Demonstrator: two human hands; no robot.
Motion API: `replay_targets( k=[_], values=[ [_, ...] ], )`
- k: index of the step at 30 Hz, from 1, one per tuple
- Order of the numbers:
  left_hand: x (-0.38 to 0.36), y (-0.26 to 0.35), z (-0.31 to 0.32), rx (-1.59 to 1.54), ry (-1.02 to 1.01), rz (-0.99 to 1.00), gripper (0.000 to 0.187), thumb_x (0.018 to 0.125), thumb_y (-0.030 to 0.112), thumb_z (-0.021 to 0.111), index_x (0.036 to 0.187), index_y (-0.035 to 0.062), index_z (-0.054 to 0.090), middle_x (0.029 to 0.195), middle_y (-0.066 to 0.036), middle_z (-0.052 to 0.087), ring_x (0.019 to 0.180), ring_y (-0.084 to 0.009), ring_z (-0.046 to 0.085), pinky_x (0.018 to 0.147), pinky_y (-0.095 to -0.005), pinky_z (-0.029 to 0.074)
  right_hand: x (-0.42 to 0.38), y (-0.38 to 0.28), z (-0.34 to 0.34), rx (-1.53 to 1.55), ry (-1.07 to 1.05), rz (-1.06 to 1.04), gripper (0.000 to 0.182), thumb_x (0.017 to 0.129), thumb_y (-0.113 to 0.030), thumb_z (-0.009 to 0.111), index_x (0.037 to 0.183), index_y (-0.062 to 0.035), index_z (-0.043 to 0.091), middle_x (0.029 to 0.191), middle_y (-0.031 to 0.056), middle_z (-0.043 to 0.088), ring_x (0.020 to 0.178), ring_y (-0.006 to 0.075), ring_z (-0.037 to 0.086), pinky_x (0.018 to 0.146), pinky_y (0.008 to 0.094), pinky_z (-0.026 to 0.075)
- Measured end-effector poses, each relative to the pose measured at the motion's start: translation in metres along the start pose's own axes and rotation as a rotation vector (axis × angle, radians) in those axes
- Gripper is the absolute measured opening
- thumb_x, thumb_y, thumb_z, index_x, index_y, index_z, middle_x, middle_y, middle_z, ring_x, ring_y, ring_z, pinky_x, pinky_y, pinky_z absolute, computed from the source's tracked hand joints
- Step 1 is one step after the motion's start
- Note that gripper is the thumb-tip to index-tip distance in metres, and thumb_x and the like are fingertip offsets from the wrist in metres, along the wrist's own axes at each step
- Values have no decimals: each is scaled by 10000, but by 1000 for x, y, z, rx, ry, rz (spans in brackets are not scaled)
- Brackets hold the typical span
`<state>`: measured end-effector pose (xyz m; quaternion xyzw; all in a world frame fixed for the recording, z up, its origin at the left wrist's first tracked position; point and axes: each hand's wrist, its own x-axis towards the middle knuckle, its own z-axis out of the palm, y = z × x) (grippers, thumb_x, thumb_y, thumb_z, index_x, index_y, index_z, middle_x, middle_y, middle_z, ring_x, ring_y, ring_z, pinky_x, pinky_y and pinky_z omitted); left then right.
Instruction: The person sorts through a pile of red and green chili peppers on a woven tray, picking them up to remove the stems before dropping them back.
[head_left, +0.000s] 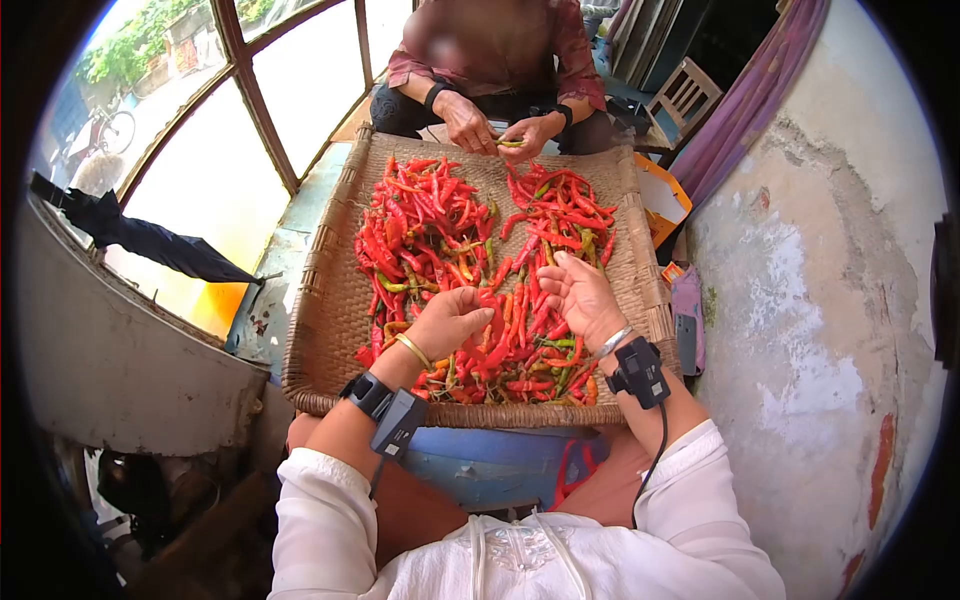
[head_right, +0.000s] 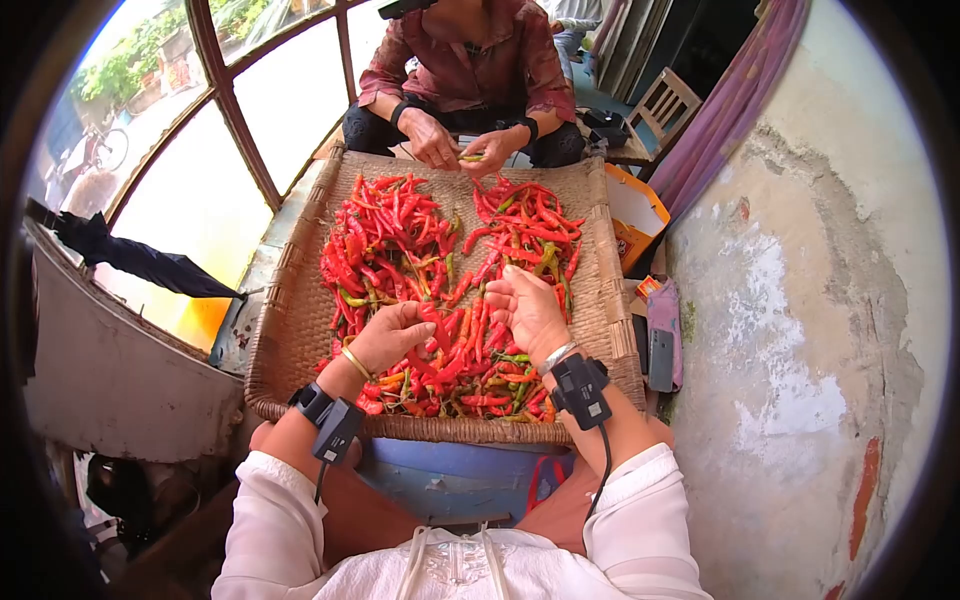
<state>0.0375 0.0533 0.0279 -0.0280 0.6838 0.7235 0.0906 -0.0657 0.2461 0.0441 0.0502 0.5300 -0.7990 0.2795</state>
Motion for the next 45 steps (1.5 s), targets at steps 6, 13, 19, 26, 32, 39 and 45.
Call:
replay_targets(
  k=[6, 13, 19, 26, 32, 39, 45],
  values=[
    [-3, 7, -6, 367, 87, 97, 157, 784, 127, 584, 883, 6, 597, 721, -32, 617, 643, -80, 574, 578, -239, 469, 3, 24, 57, -992, -415, -323, 207, 785, -219, 601, 802, -12, 595, 673, 27, 583, 623, 103, 545, 578, 246, 439],
    [-3, 4, -18, 167, 114, -20, 115, 770, 106, 629, 794, 9, 571, 682, -14, 591, 604, -69, 541, 553, -216, 460, 30, -2, 38, -732, -277, -220, 175, 817, -212, 570, 769, -43, 570, 612, -15, 539, 468, 60, 471, 446, 210, 401],
    [3, -3, -28, -267, 68, 9, 185, 764, 26, 620, 925, 23, 528, 819, -15, 577, 736, -110, 592, 638, -222, 485, 44, -7, -3, 331, 135, -355, 169, 845, -218, 538, 900, -58, 544, 726, 21, 601, 606, 91, 584, 490, 214, 461],
    [11, -1, -25, -391, 109, -5, 143, 793, -16, 548, 930, 24, 544, 867, -49, 590, 796, -126, 583, 694, -247, 485, 25, 34, 19, -505, -325, -148, 305, 850, -218, 528, 1069, -6, 519, 930, 39, 581, 820, 100, 556, 686, 249, 458],
    [15, -10, -28, -363, 160, -22, 114, 813, 7, 531, 923, 32, 546, 866, -45, 593, 780, -129, 589, 663, -238, 487, 5, 60, 42, -622, -646, 7, 251, 860, -211, 520, 1026, -22, 536, 871, 21, 572, 784, 87, 524, 729, 251, 440],
    [20, -5, -27, -487, 210, 4, 121, 835, 49, 517, 953, 25, 535, 897, -51, 586, 793, -125, 579, 646, -232, 486, 18, 61, 25, -579, -620, 106, 209, 875, -223, 492, 936, -29, 539, 660, -10, 532, 570, 61, 509, 527, 190, 424],
    [20, -3, -32, -262, 396, -88, 335, 841, 135, 535, 1127, -27, 473, 998, -60, 556, 864, -121, 539, 746, -245, 457, 31, 35, 6, -173, -390, -66, 298, 875, -284, 485, 1001, -14, 514, 707, 35, 570, 583, 97, 538, 524, 210, 437]
  ],
)
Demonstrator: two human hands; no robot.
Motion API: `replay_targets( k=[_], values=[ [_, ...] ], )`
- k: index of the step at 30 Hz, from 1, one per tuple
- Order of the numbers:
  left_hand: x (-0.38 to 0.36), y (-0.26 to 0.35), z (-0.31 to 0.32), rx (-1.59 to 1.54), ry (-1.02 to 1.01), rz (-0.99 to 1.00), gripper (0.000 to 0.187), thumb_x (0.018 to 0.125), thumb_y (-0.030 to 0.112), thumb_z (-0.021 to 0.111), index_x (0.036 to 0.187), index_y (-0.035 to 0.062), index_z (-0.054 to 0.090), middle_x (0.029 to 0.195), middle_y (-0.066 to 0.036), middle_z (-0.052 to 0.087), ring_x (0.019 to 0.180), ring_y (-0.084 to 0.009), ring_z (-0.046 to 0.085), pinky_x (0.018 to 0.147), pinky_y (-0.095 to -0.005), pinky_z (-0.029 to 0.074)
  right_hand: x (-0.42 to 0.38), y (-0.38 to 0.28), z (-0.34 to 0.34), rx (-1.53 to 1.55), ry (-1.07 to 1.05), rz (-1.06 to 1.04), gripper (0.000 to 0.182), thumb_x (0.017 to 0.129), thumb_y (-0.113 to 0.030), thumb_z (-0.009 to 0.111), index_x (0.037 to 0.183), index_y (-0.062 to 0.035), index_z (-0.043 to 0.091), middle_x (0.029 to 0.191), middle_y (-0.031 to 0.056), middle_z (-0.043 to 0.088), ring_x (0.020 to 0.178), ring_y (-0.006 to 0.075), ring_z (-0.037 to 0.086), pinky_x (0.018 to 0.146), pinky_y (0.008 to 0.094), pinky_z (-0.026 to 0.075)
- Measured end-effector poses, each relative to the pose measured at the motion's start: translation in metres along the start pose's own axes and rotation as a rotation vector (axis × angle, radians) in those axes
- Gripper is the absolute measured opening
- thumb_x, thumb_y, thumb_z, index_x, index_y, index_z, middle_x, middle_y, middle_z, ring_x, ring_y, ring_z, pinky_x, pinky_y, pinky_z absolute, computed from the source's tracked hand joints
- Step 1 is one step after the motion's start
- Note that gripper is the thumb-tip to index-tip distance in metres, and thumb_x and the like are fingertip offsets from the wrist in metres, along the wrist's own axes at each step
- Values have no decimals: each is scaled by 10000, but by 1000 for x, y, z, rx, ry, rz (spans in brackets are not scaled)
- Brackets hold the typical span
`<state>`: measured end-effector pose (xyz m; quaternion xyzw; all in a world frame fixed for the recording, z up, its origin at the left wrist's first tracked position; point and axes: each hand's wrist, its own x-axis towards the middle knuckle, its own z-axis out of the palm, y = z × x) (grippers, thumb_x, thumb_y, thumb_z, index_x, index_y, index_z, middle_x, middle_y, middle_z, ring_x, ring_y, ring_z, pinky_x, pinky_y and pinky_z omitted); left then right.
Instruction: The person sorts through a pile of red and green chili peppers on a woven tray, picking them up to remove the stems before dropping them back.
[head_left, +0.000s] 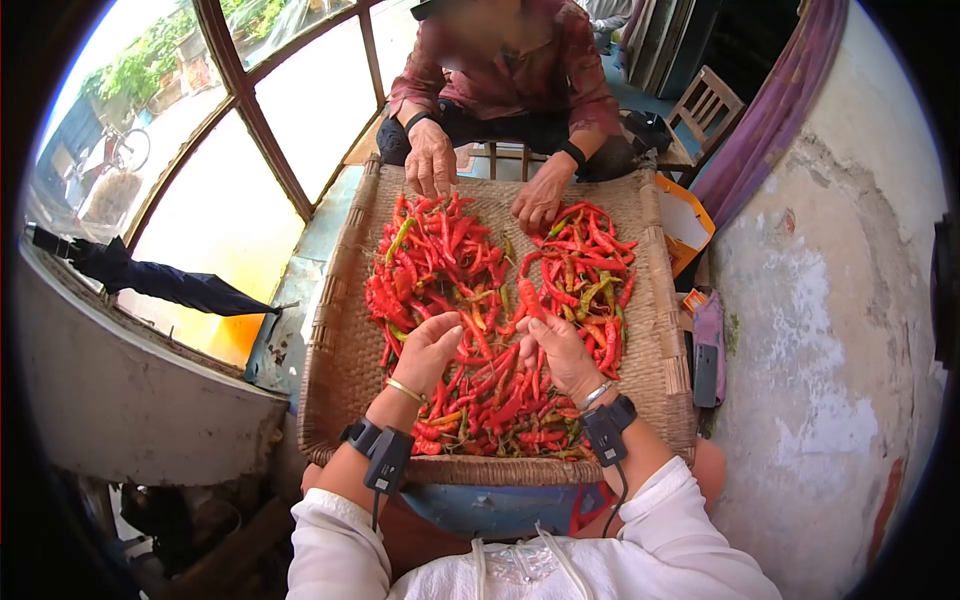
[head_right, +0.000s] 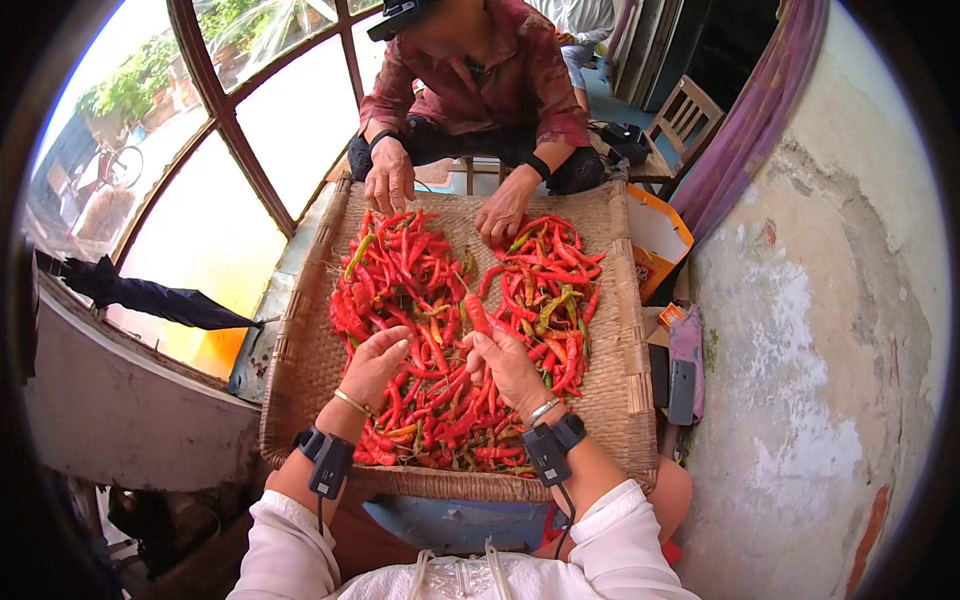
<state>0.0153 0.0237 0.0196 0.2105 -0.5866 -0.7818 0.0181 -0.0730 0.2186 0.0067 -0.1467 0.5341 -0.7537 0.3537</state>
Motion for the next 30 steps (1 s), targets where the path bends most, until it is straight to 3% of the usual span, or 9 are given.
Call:
replay_targets(
  k=[4, 8, 10, 14, 17, 19, 22, 26, 30],
  values=[
    [7, -7, -4, 55, -33, 17, 403, 829, 151, 546, 1169, -38, 441, 1098, -89, 523, 995, -154, 502, 867, -273, 400, 5, -7, -12, 443, 235, -149, 355, 860, -311, 507, 1060, -20, 478, 809, 77, 595, 686, 143, 581, 578, 257, 471],
    [7, -7, -4, 79, 35, 46, 418, 823, 142, 545, 1177, -48, 427, 1147, -121, 499, 1043, -178, 487, 898, -286, 383, 1, 12, -11, 468, 201, 114, 404, 854, -291, 518, 1137, -16, 437, 879, 102, 598, 762, 166, 598, 620, 277, 487],
    [9, -11, -9, 103, 55, 41, 393, 814, 137, 556, 1150, -43, 458, 1096, -128, 528, 1011, -175, 501, 860, -284, 408, 2, 20, -7, 167, 39, 182, 408, 851, -249, 527, 1168, -17, 415, 839, 78, 588, 739, 137, 591, 592, 243, 485],
    [0, -5, -6, 844, -84, 298, 363, 754, 201, 585, 1064, 14, 552, 1019, -142, 574, 954, -267, 535, 787, -355, 452, 16, 19, 17, -294, 126, 180, 295, 848, -194, 516, 1070, 0, 510, 818, 60, 586, 690, 110, 578, 574, 234, 464],
    [-10, -14, -1, 1628, -212, 274, 346, 745, 320, 559, 982, 71, 599, 977, -129, 581, 957, -286, 524, 798, -375, 450, 37, 20, 23, -851, 105, -118, 226, 786, -147, 555, 972, -19, 565, 833, 86, 575, 719, 214, 573, 640, 315, 461],
    [-10, -13, -2, 1625, -314, 220, 332, 746, 321, 560, 968, 77, 603, 970, -127, 582, 959, -288, 522, 798, -379, 450, 48, 15, 32, -1335, 143, -375, 258, 727, -139, 596, 970, -56, 562, 905, 118, 537, 845, 302, 523, 743, 375, 438],
    [-4, -21, -6, 1605, -398, 222, 318, 733, 295, 573, 962, 75, 597, 929, -130, 594, 927, -295, 534, 798, -379, 444, 74, 26, 37, -1527, 260, -658, 305, 722, -155, 610, 1005, -66, 540, 959, 118, 514, 937, 294, 483, 791, 367, 419],
    [-6, -16, -2, 1616, -447, 231, 337, 712, 272, 571, 963, 49, 583, 866, -158, 607, 850, -308, 574, 753, -403, 455, 87, 52, 35, -1616, 234, -423, 320, 687, -169, 627, 974, -68, 530, 975, 112, 505, 939, 288, 462, 791, 378, 418],
    [-3, -16, -1, 1603, -457, 244, 358, 712, 272, 571, 994, 51, 572, 845, -165, 609, 826, -307, 584, 722, -406, 466, 88, 53, 33, -1723, 219, -538, 116, 727, -195, 587, 754, -87, 555, 763, 91, 558, 782, 275, 506, 664, 383, 447]
  ],
)
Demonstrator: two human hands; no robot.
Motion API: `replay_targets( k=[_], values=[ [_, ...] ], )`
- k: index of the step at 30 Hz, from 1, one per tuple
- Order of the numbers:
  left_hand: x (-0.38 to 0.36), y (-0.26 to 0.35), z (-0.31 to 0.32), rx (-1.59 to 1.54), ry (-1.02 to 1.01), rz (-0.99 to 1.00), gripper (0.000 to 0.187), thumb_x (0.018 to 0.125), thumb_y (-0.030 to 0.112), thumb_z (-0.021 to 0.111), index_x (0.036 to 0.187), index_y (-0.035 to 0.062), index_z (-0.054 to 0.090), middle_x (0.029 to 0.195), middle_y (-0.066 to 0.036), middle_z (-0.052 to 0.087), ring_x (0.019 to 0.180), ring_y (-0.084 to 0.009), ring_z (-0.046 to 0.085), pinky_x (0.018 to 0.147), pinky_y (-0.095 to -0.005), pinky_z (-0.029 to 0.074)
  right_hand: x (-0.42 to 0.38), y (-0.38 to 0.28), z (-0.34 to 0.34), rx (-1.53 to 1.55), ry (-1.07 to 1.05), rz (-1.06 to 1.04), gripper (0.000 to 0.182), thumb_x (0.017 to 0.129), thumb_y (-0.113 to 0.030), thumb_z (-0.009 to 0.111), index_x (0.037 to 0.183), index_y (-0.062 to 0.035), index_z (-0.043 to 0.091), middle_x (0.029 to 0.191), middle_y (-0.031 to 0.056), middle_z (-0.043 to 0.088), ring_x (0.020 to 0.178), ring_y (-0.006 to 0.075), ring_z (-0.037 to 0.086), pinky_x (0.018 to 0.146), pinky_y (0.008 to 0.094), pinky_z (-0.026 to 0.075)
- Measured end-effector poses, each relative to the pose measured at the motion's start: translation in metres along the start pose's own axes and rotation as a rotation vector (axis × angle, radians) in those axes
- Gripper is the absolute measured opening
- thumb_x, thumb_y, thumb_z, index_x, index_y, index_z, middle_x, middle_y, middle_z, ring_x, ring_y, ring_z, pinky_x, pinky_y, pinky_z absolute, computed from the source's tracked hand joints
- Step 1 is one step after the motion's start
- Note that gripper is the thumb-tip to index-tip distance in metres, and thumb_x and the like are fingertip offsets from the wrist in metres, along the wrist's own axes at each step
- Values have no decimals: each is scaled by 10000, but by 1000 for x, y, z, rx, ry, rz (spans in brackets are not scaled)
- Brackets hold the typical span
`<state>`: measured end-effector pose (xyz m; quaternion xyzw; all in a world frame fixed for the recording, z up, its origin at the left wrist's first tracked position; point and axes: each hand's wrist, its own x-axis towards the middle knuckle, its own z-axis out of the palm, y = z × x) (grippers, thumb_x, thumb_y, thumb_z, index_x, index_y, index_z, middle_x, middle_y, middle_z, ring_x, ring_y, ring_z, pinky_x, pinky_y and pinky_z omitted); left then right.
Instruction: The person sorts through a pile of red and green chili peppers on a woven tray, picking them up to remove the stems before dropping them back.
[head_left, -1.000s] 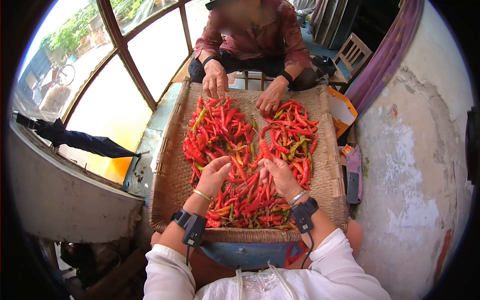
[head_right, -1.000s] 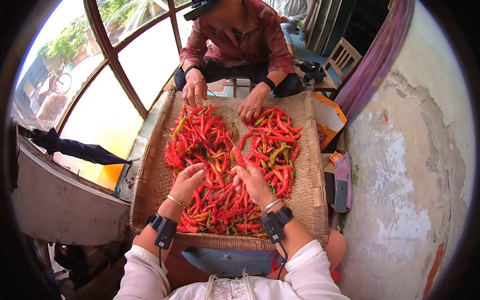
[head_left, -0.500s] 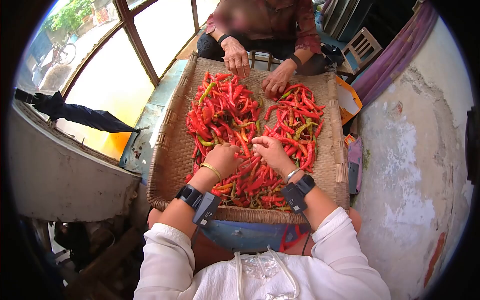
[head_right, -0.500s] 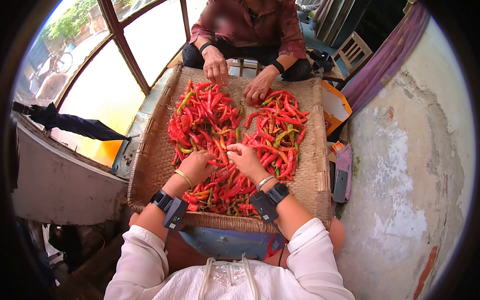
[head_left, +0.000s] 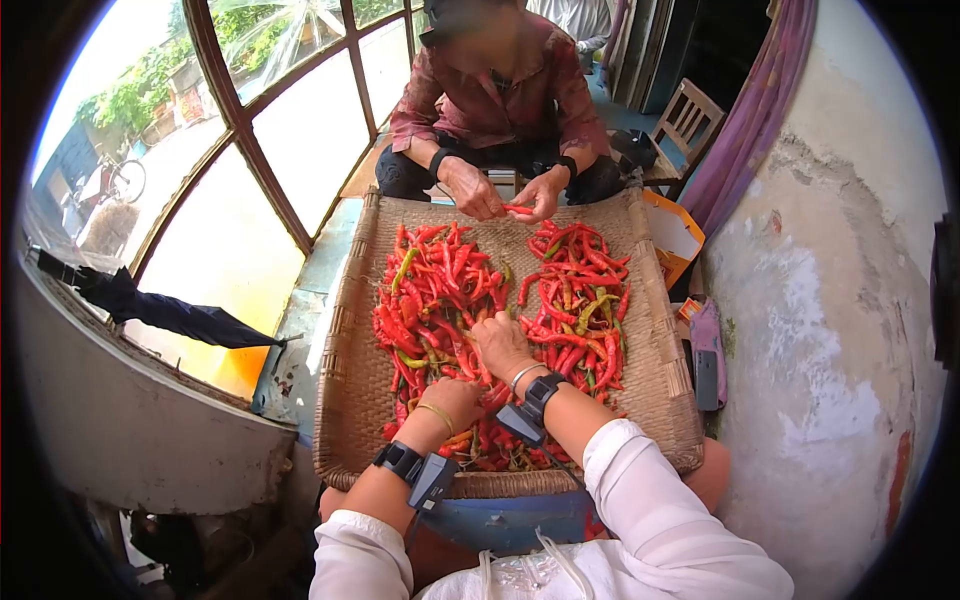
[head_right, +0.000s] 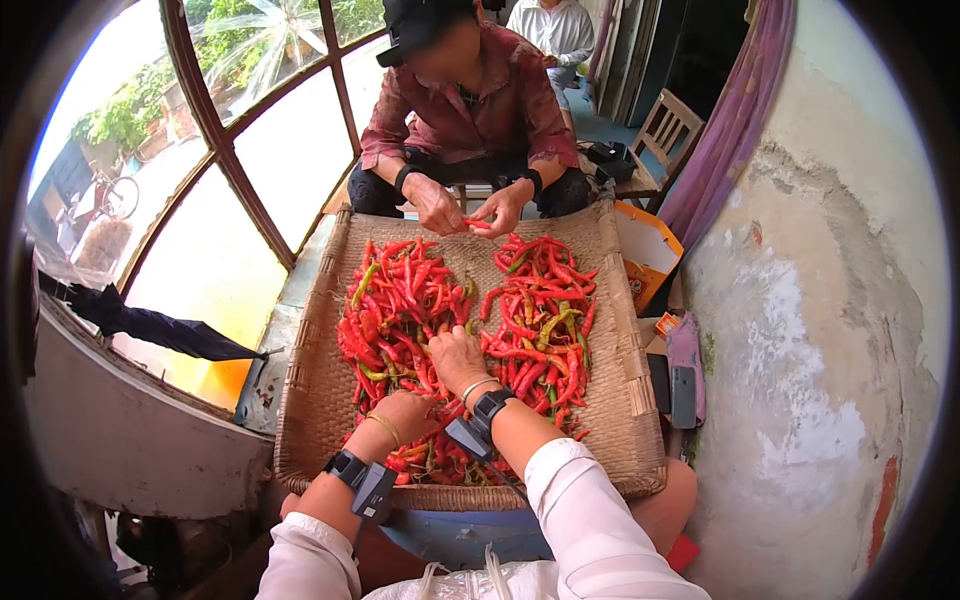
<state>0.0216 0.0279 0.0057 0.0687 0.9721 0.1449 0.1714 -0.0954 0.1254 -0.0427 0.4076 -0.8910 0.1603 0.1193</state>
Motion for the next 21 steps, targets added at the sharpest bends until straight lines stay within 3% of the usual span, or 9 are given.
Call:
replay_targets(
  k=[2, 6, 9, 11, 14, 16, 19, 21],
  values=[
    [-2, 1, -2, -27, -11, -27, 334, 715, 280, 578, 958, 52, 572, 844, -159, 605, 814, -304, 586, 713, -406, 468, -4, 5, 5, 32, 26, -3, 143, 745, -209, 562, 675, -85, 552, 686, 92, 559, 737, 276, 519, 643, 383, 449],
    [-1, 5, -7, 19, 218, -136, 327, 751, 331, 560, 905, 44, 591, 932, -145, 601, 841, -283, 589, 716, -379, 480, -10, -2, -24, 78, -42, 16, 173, 744, -208, 565, 845, -71, 530, 783, 108, 560, 778, 281, 519, 682, 377, 443],
    [-2, 6, -7, -8, 125, -202, 324, 746, 330, 574, 897, 43, 593, 908, -133, 600, 858, -279, 576, 728, -370, 478, -3, -6, -31, 60, 93, -47, 246, 742, -211, 574, 925, -63, 503, 851, 126, 537, 817, 283, 514, 705, 381, 441],
    [-1, 4, -1, -19, 63, -242, 320, 742, 327, 582, 900, 48, 594, 894, -126, 600, 871, -279, 569, 732, -367, 477, 2, -10, -30, 42, -29, -60, 200, 749, -181, 547, 905, -57, 525, 869, 135, 514, 845, 282, 509, 712, 384, 447],
    [-2, -1, 3, 65, 154, -169, 334, 739, 331, 589, 929, 57, 587, 920, -117, 587, 925, -290, 546, 730, -379, 478, -1, -9, 1, -25, -162, -49, 118, 751, -143, 503, 829, -68, 549, 881, 105, 526, 862, 286, 510, 721, 376, 456],
    [-3, -2, -2, 80, 156, -255, 382, 711, 349, 599, 979, 78, 569, 1024, -124, 556, 993, -291, 512, 789, -388, 438, -3, -11, 0, -1, -148, -53, 111, 767, -124, 468, 802, -68, 557, 870, 104, 528, 860, 286, 515, 729, 372, 461],
    [-7, -3, -9, 35, 82, -344, 456, 696, 363, 613, 1043, 80, 530, 1074, -137, 527, 1016, -306, 496, 804, -400, 429, -8, -7, 3, 89, -88, -67, 52, 726, -104, 507, 743, -67, 538, 781, 113, 534, 763, 292, 531, 675, 381, 462],
    [-3, -11, -1, 38, 102, -318, 489, 694, 367, 614, 1073, 78, 504, 1087, -141, 517, 1019, -306, 495, 803, -406, 430, -12, -2, -8, 92, -135, -72, 47, 719, -108, 521, 730, -65, 536, 764, 113, 538, 759, 293, 536, 674, 383, 459]
  ],
)
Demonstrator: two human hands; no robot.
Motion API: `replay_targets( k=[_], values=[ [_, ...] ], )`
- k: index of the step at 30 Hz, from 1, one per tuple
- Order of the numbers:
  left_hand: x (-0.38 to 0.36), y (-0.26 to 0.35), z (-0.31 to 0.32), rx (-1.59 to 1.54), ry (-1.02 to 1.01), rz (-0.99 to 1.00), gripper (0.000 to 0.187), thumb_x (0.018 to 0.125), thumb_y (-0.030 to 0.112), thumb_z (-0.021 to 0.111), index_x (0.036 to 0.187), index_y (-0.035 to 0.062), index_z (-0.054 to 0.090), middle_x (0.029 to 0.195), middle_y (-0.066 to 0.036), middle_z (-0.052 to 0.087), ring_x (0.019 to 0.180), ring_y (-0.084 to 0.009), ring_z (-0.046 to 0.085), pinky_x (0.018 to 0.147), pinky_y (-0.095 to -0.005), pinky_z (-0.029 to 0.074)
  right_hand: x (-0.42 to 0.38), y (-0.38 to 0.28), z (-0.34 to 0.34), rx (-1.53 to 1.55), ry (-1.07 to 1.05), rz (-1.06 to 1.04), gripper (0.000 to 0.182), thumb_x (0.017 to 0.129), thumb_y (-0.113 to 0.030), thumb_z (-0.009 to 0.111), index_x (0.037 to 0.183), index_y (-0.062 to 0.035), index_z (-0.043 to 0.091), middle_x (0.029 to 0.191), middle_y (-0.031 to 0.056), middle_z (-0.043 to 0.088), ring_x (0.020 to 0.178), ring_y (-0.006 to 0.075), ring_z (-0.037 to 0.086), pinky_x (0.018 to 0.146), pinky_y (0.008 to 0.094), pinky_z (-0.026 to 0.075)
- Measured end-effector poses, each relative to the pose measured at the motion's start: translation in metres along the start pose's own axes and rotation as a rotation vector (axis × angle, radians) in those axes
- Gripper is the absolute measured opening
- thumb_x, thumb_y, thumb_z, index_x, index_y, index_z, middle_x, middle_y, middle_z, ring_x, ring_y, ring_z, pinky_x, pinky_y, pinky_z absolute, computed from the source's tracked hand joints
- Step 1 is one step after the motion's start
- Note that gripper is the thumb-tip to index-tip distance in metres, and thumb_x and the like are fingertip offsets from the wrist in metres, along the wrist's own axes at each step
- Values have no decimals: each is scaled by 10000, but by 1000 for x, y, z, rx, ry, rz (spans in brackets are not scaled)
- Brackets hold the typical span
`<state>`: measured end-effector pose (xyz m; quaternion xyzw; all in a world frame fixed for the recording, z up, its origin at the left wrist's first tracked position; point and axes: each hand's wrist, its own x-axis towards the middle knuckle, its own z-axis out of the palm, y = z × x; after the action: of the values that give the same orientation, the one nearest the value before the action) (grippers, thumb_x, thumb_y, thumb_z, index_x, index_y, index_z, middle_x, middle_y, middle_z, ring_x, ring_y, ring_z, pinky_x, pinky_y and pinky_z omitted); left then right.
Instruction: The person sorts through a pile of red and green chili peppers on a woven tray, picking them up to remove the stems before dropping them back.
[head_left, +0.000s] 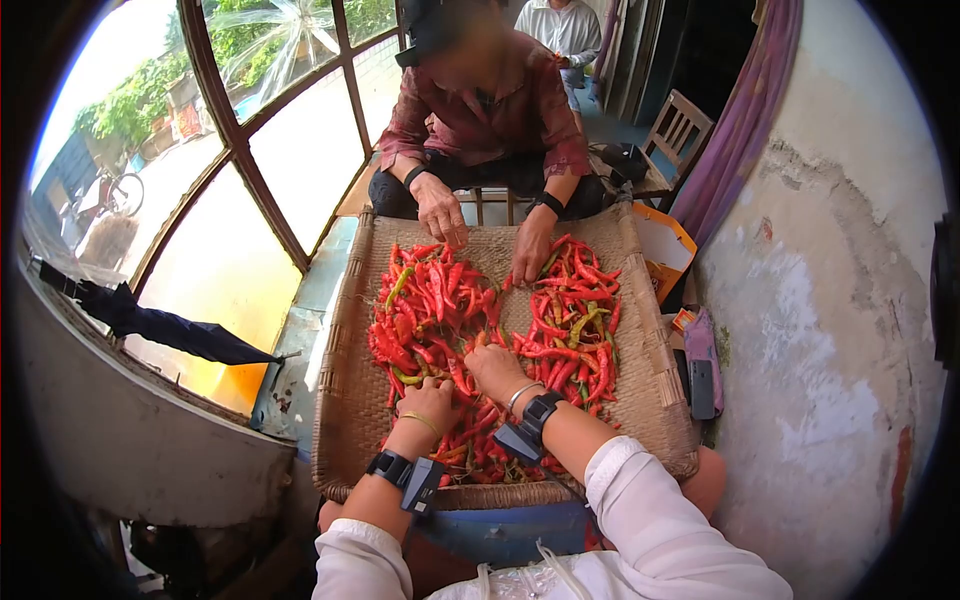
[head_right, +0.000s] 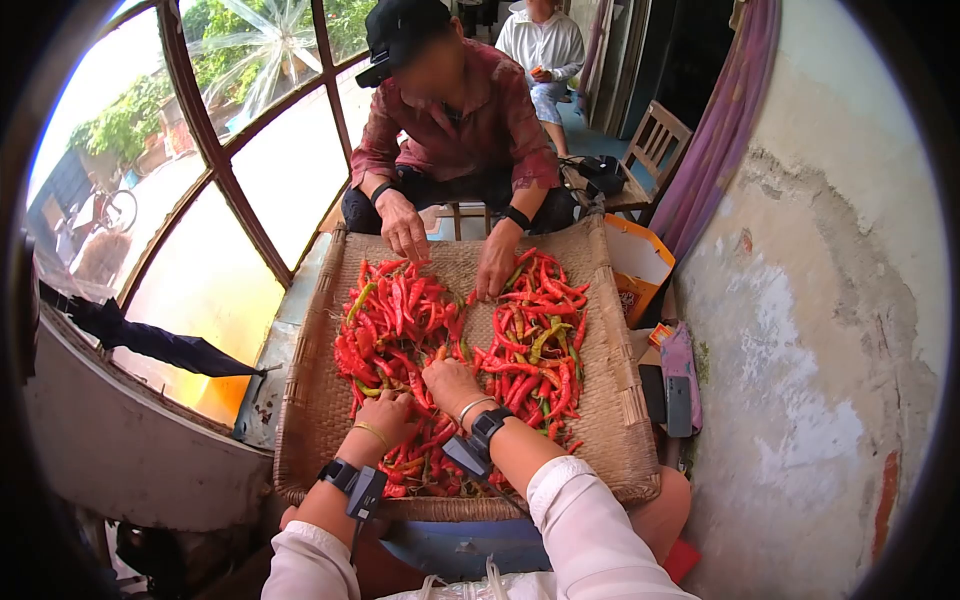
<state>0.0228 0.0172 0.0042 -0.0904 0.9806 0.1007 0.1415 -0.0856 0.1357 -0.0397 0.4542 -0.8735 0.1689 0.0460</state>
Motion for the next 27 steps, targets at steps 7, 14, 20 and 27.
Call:
replay_targets(
  k=[7, 14, 20, 27],
  values=[
    [7, 2, 15, -169, -1, 295, 482, 673, 234, 656, 1081, 53, 475, 1010, -166, 530, 894, -322, 546, 741, -373, 453, -41, -7, -50, 236, -88, 84, 62, 693, -121, 546, 720, -90, 592, 720, 79, 574, 749, 269, 563, 673, 390, 449],
    [-16, 37, -18, -439, 215, 368, 304, 677, 200, 644, 925, 54, 544, 884, -120, 563, 874, -317, 550, 737, -390, 448, -74, -7, -76, 758, -264, 232, 117, 706, -107, 550, 789, -46, 606, 733, 59, 603, 714, 169, 578, 658, 306, 452],
    [-6, 31, -8, -333, 306, 716, 216, 699, 198, 635, 842, 72, 533, 795, -82, 552, 795, -279, 535, 669, -385, 434, -76, -3, -89, 1328, -316, 402, 127, 787, -25, 515, 887, -16, 592, 760, -18, 569, 674, 36, 493, 615, 190, 416],
    [-7, 31, -8, -310, 237, 547, 265, 733, 213, 606, 947, 64, 560, 795, -109, 590, 700, -290, 575, 603, -377, 459, -74, 17, -92, 1231, -173, 395, 143, 803, -38, 485, 880, -19, 604, 676, -30, 533, 573, 24, 443, 503, 184, 372]
  ],
)
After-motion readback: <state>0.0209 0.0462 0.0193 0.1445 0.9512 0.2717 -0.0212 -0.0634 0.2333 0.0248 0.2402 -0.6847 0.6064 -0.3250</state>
